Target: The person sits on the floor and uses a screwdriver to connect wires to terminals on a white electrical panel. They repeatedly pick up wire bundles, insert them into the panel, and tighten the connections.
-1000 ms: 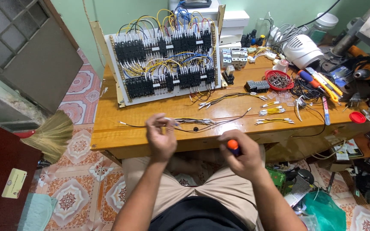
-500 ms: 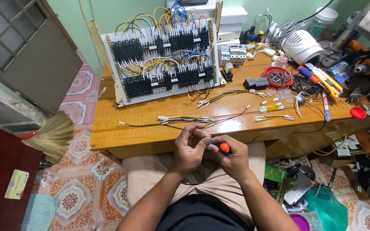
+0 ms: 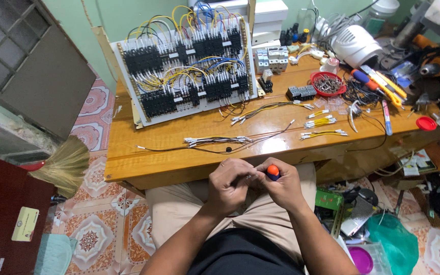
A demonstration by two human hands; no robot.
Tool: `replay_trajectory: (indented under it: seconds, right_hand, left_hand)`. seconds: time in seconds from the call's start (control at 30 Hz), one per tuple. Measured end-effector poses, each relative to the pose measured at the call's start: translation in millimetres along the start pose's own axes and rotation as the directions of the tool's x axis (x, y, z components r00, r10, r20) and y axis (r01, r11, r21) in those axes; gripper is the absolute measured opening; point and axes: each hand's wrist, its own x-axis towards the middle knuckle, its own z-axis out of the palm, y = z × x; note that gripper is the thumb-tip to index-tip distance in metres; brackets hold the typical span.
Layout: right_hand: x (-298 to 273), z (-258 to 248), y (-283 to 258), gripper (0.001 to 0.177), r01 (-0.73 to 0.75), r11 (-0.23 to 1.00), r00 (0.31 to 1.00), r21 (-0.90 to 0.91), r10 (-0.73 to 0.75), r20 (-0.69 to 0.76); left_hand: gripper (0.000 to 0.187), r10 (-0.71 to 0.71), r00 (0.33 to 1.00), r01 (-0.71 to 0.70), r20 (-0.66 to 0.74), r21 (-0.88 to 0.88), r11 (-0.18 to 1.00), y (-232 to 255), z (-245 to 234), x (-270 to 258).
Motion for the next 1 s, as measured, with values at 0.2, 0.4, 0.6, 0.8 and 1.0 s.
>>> replay_trajectory:
  seconds: [0.2,0.4,0.6,0.8,1.0]
  right_hand:
    - [0.9,-11.2,-6.6,0.004,0.091,0.990,0.996,-0.109,-0.088,0.033]
    - [-6.3,-38.2,-15.6,0.005,0.229,0.934,0.973,-0.273,-0.218,0.073]
    - [-11.9,-69.5,-6.4,0.008,0.255,0.841,0.959,-0.477,-0.285,0.011]
    - [-18.7,-103.6,11.7,0.010,0.084,0.856,0.950,-0.510,-0.224,-0.219]
    - [-53.9,-141.9,74.2,0.014,-0.122,0.885,0.927,-0.449,-0.060,-0.370]
  left_hand:
    - [0.009,-0.229,0.973,0.229,0.033,0.002,0.973,-4.1,-1.0,3.8]
    - [0.011,-0.444,0.886,0.453,0.135,-0.049,0.890,-26.6,17.3,-7.9]
    - [0.012,-0.274,0.914,0.279,0.300,0.027,0.960,-29.1,40.5,3.2]
    - [0.017,-0.192,0.783,-0.040,0.592,0.356,0.934,-74.5,72.1,6.3]
    - [0.014,-0.414,0.765,0.180,0.494,0.453,0.873,-112.5,122.5,49.7]
